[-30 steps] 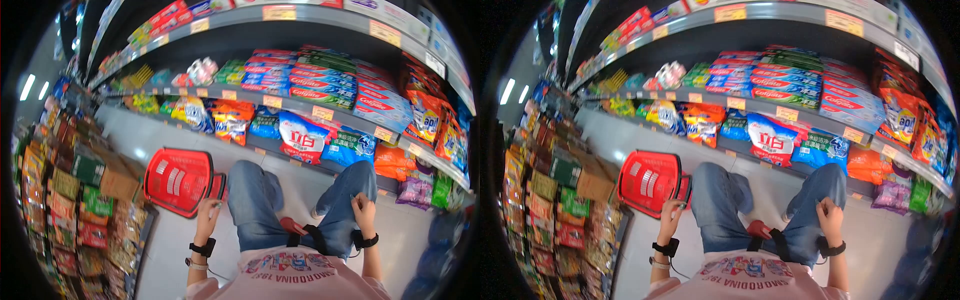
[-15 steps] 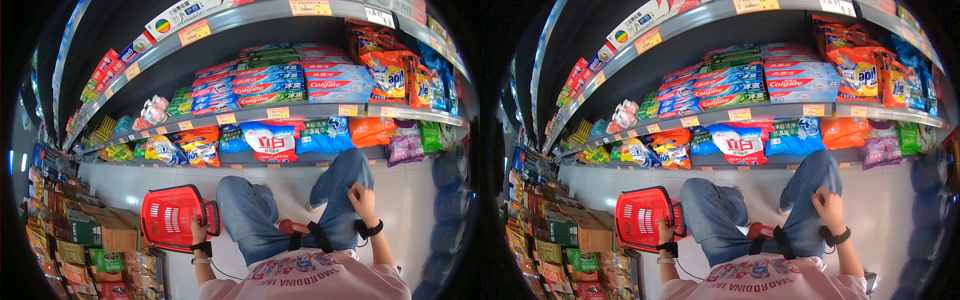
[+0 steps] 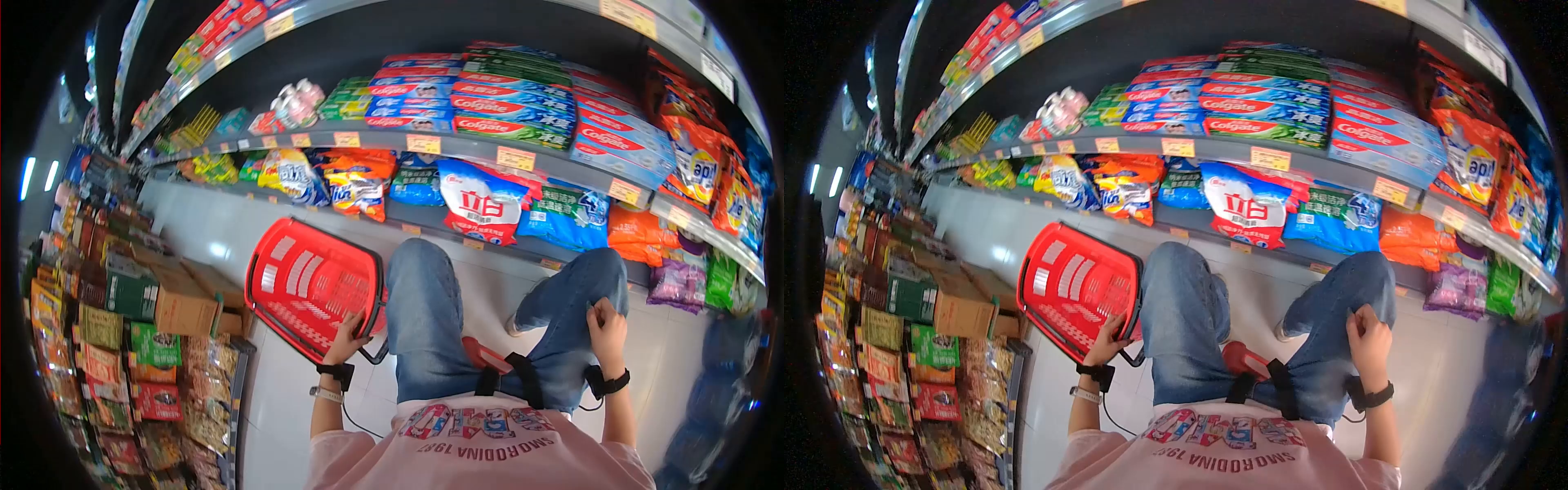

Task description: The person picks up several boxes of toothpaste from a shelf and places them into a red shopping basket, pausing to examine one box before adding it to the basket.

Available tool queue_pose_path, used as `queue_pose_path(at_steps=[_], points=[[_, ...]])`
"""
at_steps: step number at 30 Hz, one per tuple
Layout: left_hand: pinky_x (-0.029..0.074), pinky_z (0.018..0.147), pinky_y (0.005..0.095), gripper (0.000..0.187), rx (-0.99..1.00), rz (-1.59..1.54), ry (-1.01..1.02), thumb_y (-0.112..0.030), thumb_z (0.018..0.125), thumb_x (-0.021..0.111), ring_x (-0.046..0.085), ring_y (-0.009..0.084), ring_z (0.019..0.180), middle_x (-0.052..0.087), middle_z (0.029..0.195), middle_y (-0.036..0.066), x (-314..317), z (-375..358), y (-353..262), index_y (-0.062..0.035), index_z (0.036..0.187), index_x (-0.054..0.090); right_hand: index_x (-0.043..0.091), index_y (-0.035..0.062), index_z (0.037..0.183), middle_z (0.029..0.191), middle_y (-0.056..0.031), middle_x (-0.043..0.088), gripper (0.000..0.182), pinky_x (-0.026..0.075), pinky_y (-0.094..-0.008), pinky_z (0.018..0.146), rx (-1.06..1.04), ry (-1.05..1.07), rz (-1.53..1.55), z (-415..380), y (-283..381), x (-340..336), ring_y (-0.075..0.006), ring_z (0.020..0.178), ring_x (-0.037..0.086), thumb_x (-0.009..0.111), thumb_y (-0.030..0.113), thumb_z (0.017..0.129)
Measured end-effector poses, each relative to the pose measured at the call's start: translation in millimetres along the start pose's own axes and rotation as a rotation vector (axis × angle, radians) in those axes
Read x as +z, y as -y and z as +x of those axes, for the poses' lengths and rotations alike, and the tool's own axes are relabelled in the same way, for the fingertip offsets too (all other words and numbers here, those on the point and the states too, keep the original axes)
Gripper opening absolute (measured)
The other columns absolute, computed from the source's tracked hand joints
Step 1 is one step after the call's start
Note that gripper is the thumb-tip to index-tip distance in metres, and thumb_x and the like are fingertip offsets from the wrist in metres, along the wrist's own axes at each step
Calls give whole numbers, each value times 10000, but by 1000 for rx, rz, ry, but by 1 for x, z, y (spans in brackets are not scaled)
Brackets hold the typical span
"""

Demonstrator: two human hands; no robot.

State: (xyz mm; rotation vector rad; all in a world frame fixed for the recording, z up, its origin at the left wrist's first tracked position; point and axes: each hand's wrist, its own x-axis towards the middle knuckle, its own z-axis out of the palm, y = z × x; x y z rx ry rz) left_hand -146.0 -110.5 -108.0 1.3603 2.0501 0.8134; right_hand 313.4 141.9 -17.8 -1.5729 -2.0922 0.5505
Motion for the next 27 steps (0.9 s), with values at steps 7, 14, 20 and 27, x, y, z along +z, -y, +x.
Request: queue_pose_path(at_steps=[7,14,20,27], points=[[401,935,316,739,-61,-58,108,51,605,688,508,280,1089,511,1140,170,-17,9,35,-4,1301,444,505,38,733,520,-110,469,143,374,-350,475,19,13,25,2,1,-2,-233,456,491,585,122,817],[439,905,394,716,-41,168,-53,-140,652,724,531,362,1081,545,1163,236,19,51,48,-15,1295,436,528,48,936,894,-126,589,148,450,-354,650,38,-41,68,10,7,-4,-240,747,572,589,116,820],[481,756,465,716,-98,342,-67,-189,693,712,589,403,892,596,984,257,30,67,41,-31,1306,377,314,155,1395,1441,-241,196,678,207,-501,1069,-76,-127,-322,17,-5,7,-436,1321,208,608,133,784],[482,736,469,722,-96,339,-77,-185,722,672,593,406,893,597,974,273,37,72,48,6,1328,328,266,191,1428,1461,-270,139,726,209,-486,1076,-11,10,-182,17,-13,4,-443,1329,210,600,123,786]])
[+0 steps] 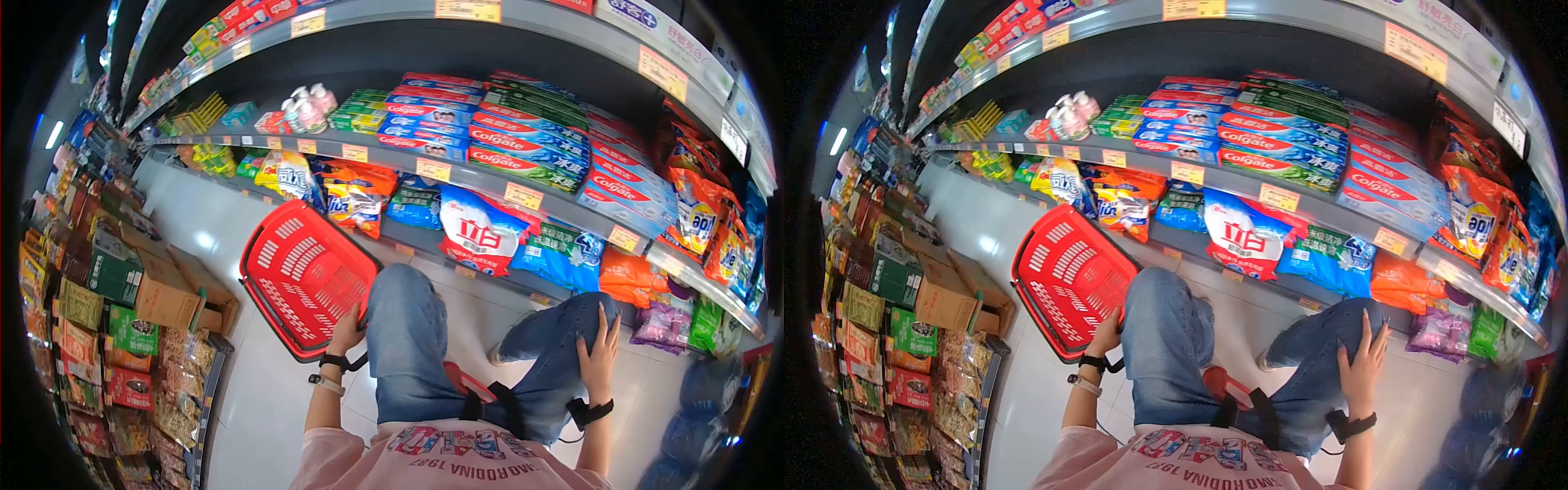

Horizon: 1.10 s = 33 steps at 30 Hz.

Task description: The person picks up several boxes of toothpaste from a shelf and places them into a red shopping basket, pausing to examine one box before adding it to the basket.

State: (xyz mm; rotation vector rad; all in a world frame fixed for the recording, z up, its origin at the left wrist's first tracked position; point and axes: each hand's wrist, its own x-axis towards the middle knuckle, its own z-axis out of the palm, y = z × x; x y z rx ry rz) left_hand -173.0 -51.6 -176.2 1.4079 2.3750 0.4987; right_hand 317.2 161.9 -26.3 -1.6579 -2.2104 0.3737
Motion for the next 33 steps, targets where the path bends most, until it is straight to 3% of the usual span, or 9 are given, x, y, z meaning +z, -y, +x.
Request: queue_pose_path(at_steps=[8,10,12,16,21,29,33], points=[[481,751,462,712,-64,-10,36,-167,713,669,583,413,920,586,1008,278,-8,-3,-7,-10,1328,346,260,178,1428,1451,-283,151,714,219,-491,1066,2,1,-9,1,5,1,-449,1323,214,596,156,799],[480,733,465,689,-36,-12,42,-161,718,659,585,423,899,592,982,283,-10,-2,-10,-24,1323,357,253,182,1432,1451,-281,146,724,194,-508,1073,1,12,16,1,4,-1,-461,1344,143,602,159,798],[478,708,472,679,-111,-10,76,-164,721,655,591,429,868,600,938,285,-13,-3,-13,-21,1316,360,253,186,1430,1448,-286,148,719,191,-508,1073,43,17,-1,3,5,-2,-466,1337,155,599,164,800],[473,673,475,687,-30,-73,38,-201,742,666,594,435,844,603,904,287,-5,-2,1,-4,1315,342,262,196,1424,1437,-294,167,713,208,-507,1066,18,-12,21,0,2,0,-466,1315,203,604,186,799],[471,664,484,637,-101,-46,118,-158,757,635,585,445,860,596,949,288,-19,-2,-19,-42,1310,340,266,218,1419,1424,-313,182,710,220,-505,1058,28,-7,-6,1,4,-4,-452,1319,213,610,217,798],[471,701,478,559,85,-135,3,-105,761,609,574,443,906,585,994,291,-13,-2,-10,-21,1265,380,267,220,1419,1424,-308,190,701,218,-505,1058,17,-16,0,1,2,-2,-454,1320,210,605,222,805],[478,715,463,514,-6,-91,22,-89,772,597,576,430,927,586,1025,276,-6,-2,-2,-5,1241,405,267,222,1419,1422,-308,191,701,216,-504,1059,2,-22,10,1,0,-2,-451,1319,216,607,225,806]])
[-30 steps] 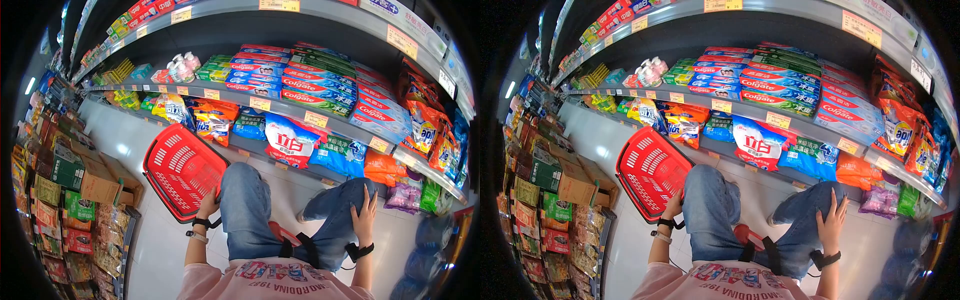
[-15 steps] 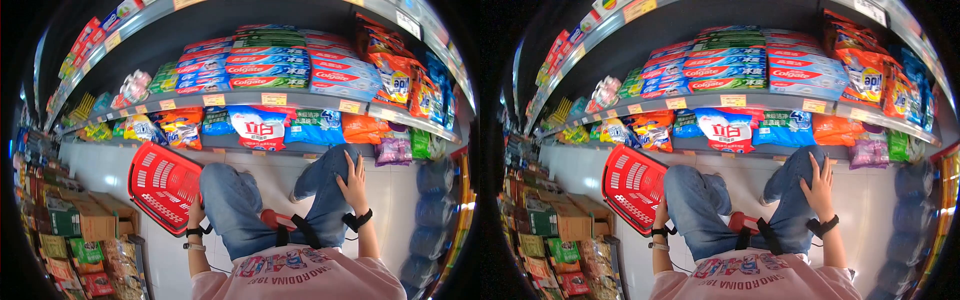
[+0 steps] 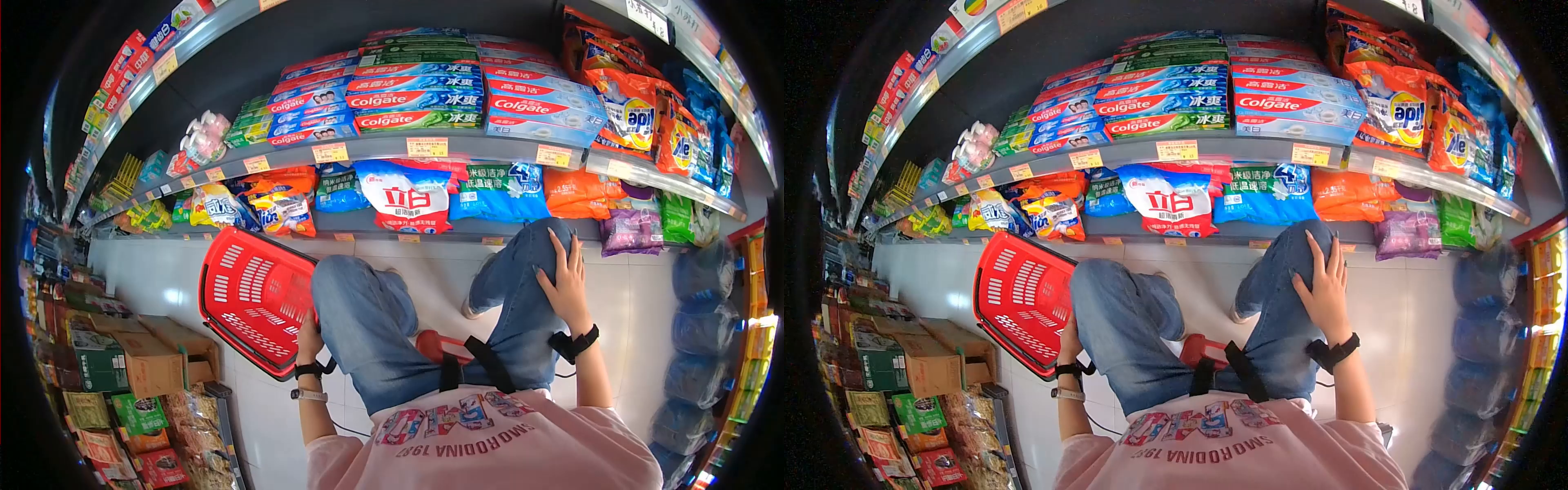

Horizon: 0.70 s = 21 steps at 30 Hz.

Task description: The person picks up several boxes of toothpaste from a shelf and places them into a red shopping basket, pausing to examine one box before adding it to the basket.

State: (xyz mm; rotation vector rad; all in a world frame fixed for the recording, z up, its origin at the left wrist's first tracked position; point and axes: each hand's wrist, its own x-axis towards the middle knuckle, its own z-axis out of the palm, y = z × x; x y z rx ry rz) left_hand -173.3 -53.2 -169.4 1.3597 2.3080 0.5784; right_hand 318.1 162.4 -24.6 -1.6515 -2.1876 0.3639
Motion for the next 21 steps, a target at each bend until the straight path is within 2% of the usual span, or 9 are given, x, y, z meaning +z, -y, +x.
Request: queue_pose_path(at_steps=[3,9,15,18,21], points=[[481,725,459,509,56,37,-30,-91,776,593,578,424,939,586,1043,268,-6,-6,-14,-9,1244,409,270,222,1417,1424,-304,190,701,218,-501,1058,-3,-6,-15,-1,-3,2,-451,1315,224,612,222,805],[481,726,461,533,164,-50,-97,-108,777,596,579,420,947,585,1056,265,9,1,13,-22,1265,399,276,227,1414,1426,-301,187,702,222,-504,1057,-2,-12,12,0,-3,3,-447,1314,229,619,217,801],[478,714,467,567,-55,54,-8,-116,777,596,579,424,940,580,1058,274,2,-1,-3,-57,1295,374,277,229,1415,1430,-297,182,699,219,-505,1057,-7,-15,26,0,-2,3,-449,1318,221,615,227,804],[477,724,464,588,44,-26,2,-126,775,605,573,423,959,574,1072,278,4,3,7,-63,1307,364,279,226,1414,1429,-296,186,696,217,-507,1057,9,2,15,-1,-2,1,-447,1321,216,613,229,803],[478,752,454,601,34,-126,25,-127,771,611,567,414,991,570,1101,269,7,5,11,-58,1313,361,277,232,1415,1431,-290,186,701,220,-510,1056,4,-11,9,-1,-3,3,-448,1319,219,615,227,801]])
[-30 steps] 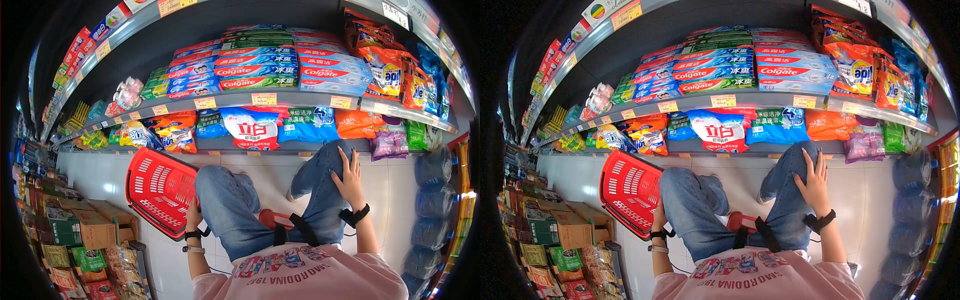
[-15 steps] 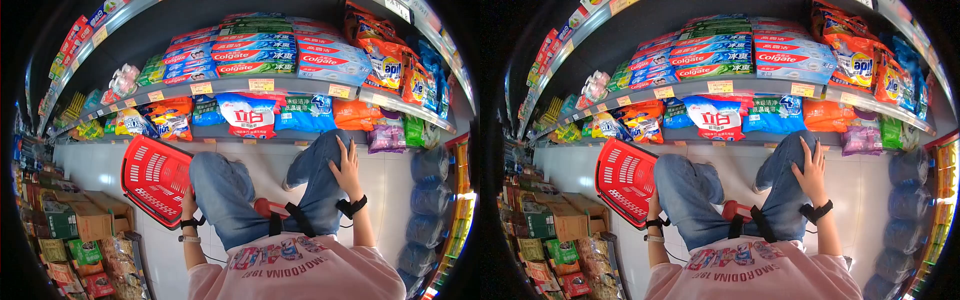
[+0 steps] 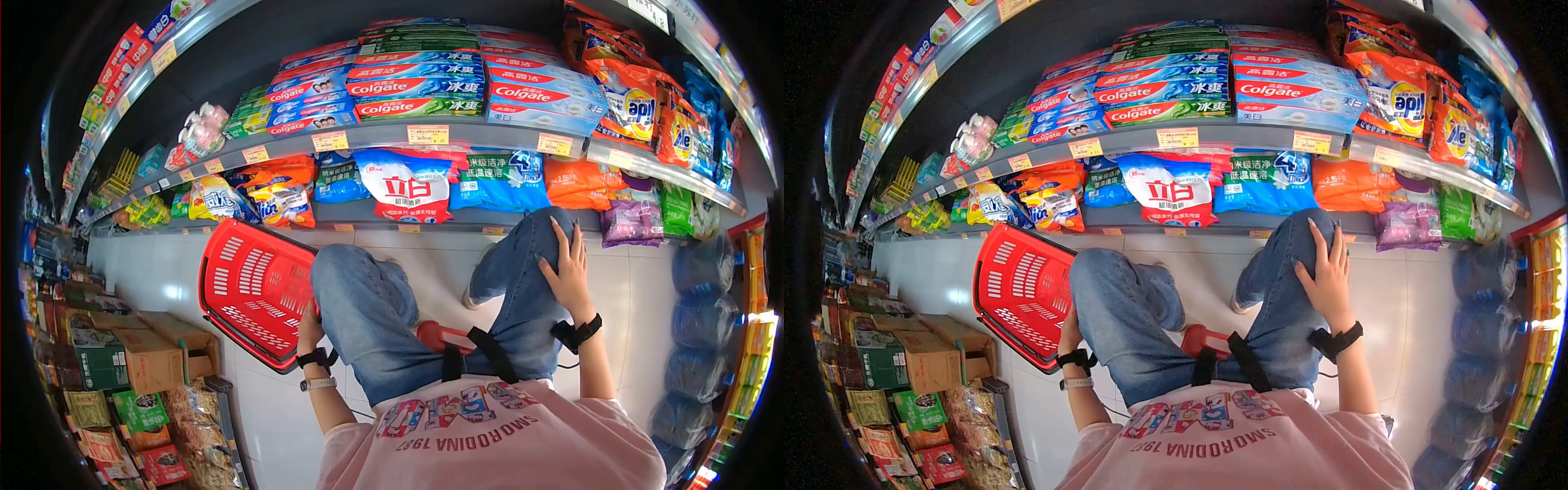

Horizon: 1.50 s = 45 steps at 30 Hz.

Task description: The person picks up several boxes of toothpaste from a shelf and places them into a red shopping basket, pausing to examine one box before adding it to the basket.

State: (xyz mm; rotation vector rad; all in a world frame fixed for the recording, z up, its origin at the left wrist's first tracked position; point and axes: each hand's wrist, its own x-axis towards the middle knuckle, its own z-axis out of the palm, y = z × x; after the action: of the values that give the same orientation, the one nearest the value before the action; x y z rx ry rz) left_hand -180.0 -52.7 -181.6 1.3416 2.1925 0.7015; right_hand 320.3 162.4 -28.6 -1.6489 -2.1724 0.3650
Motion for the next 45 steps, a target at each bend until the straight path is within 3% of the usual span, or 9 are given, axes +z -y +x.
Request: queue_pose_path(at_steps=[6,13,19,21,29,35,45], points=[[477,785,438,566,-105,66,2,-106,777,602,563,395,1025,563,1154,243,-2,-3,-7,-44,1294,381,275,259,1413,1434,-283,179,708,225,-510,1054,11,-5,11,0,1,1,-456,1310,231,619,222,796],[479,785,437,593,-97,94,26,-103,776,598,560,399,1024,556,1147,257,-4,-2,-13,-32,1317,365,275,256,1414,1433,-287,179,712,221,-509,1061,12,16,17,1,2,-1,-458,1309,228,621,219,792],[476,757,456,556,-83,102,-37,-123,795,578,567,412,991,571,1100,267,-4,-3,-17,-56,1311,384,269,235,1419,1432,-294,177,708,211,-509,1066,29,24,-2,1,1,-3,-452,1321,212,615,226,800],[476,752,459,561,-165,124,11,-130,803,570,578,408,974,580,1085,264,-7,-4,-24,-72,1326,376,267,234,1421,1429,-297,184,704,209,-509,1065,24,27,6,1,3,-4,-445,1326,207,611,235,806],[484,712,457,551,-178,165,21,-139,807,572,601,412,914,612,1004,260,-5,-4,-11,-90,1323,386,265,225,1422,1422,-306,194,696,206,-503,1065,-1,11,-9,0,-1,-2,-442,1324,203,602,249,814],[485,702,464,572,-75,139,13,-135,811,567,600,419,901,613,991,265,-4,-2,-3,-95,1338,347,273,223,1419,1417,-312,199,694,206,-498,1067,-7,-1,-5,-1,-1,-2,-446,1323,202,605,246,810],[477,803,428,530,-101,107,46,-79,823,551,573,384,1024,574,1133,244,0,1,5,-70,1321,370,281,229,1416,1416,-297,211,704,214,-512,1060,-9,-2,28,-1,-2,-3,-440,1323,207,622,259,800]])
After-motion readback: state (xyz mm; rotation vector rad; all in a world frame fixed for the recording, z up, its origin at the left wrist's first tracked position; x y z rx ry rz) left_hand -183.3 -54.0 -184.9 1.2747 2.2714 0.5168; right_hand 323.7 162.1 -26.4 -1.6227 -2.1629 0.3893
